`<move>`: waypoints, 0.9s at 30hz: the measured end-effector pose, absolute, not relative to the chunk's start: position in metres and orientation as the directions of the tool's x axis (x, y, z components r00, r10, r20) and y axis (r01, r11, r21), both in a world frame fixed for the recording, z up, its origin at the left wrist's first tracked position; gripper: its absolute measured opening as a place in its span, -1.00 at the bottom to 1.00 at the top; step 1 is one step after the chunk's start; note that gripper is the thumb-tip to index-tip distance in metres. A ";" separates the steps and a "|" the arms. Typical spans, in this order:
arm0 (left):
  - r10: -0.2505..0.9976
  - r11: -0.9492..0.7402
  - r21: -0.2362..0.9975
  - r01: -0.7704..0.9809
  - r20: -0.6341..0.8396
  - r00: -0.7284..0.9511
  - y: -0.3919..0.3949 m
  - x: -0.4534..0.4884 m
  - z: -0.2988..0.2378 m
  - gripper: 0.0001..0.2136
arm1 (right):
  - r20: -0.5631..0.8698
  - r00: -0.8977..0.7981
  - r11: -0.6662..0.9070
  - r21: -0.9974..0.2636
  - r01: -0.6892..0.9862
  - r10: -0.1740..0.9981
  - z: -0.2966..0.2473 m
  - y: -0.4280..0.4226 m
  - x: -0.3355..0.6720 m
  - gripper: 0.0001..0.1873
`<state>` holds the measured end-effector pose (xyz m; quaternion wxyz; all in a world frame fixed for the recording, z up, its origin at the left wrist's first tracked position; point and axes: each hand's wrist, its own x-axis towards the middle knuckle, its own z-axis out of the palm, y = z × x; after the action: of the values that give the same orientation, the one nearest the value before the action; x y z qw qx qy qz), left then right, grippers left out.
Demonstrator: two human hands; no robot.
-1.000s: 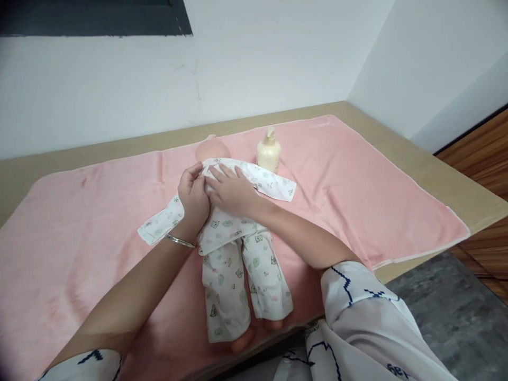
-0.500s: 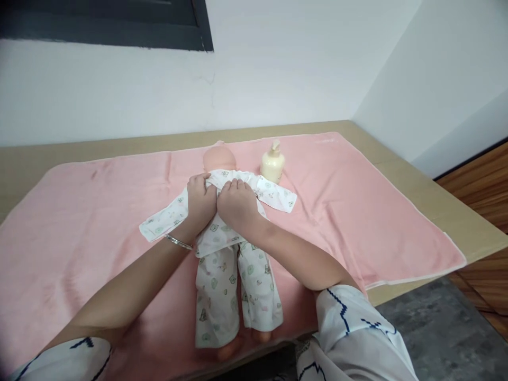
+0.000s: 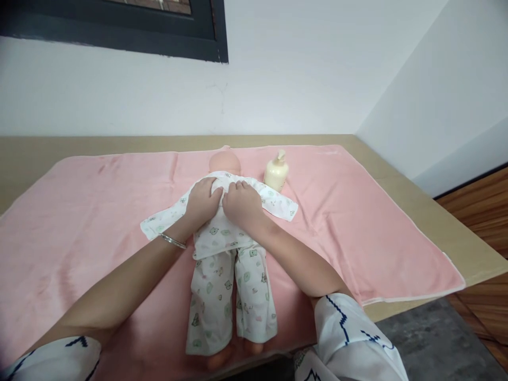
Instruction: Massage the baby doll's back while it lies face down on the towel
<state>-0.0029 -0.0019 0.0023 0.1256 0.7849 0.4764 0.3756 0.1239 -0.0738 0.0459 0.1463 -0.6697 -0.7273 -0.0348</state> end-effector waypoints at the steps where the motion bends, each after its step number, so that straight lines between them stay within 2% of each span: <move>1: 0.836 -0.522 0.540 0.660 0.477 0.271 -0.003 -0.003 0.003 -0.66 | 0.254 -0.073 0.108 -0.128 0.986 0.965 0.049 -0.077 0.122 -0.55; 3: 0.810 -0.555 0.499 0.665 0.506 0.297 -0.008 -0.003 0.003 -0.66 | 0.232 -0.075 0.108 -0.136 0.985 0.970 0.053 -0.076 0.125 -0.57; 6: 0.750 -0.624 0.450 0.638 0.574 0.328 -0.023 0.000 0.002 -0.66 | 0.206 -0.076 0.125 -0.237 0.963 0.976 0.049 -0.062 0.140 -0.52; 10: 0.728 -0.655 0.491 0.575 0.614 0.306 -0.033 0.002 0.000 -0.73 | 0.142 -0.103 0.146 -0.335 0.931 0.984 0.037 -0.042 0.159 -0.37; 13: 0.762 -0.626 0.517 0.585 0.567 0.314 -0.025 0.001 0.001 -0.69 | 0.129 -0.095 0.132 -0.318 0.939 0.987 0.034 -0.039 0.159 -0.36; 18: 0.851 -0.514 0.540 0.666 0.417 0.319 0.001 -0.006 -0.001 -0.56 | 0.186 -0.037 0.076 -0.205 0.976 0.982 0.041 -0.065 0.134 -0.42; 22: 0.859 -0.499 0.606 0.620 0.440 0.261 0.005 -0.008 -0.008 -0.52 | 0.220 -0.101 0.128 -0.111 0.986 0.970 0.045 -0.089 0.113 -0.40; 24: 0.840 -0.528 0.622 0.578 0.483 0.246 -0.004 -0.006 -0.008 -0.53 | 0.211 -0.154 0.183 -0.125 0.975 0.965 0.046 -0.087 0.116 -0.42; 27: 0.793 -0.595 0.565 0.572 0.530 0.301 -0.025 -0.001 -0.004 -0.56 | 0.170 -0.201 0.238 -0.235 0.943 0.965 0.045 -0.065 0.137 -0.43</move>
<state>-0.0011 -0.0255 -0.0036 0.1355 0.7950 0.4291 0.4068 0.1366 -0.0651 0.0449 0.1413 -0.6161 -0.7739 0.0393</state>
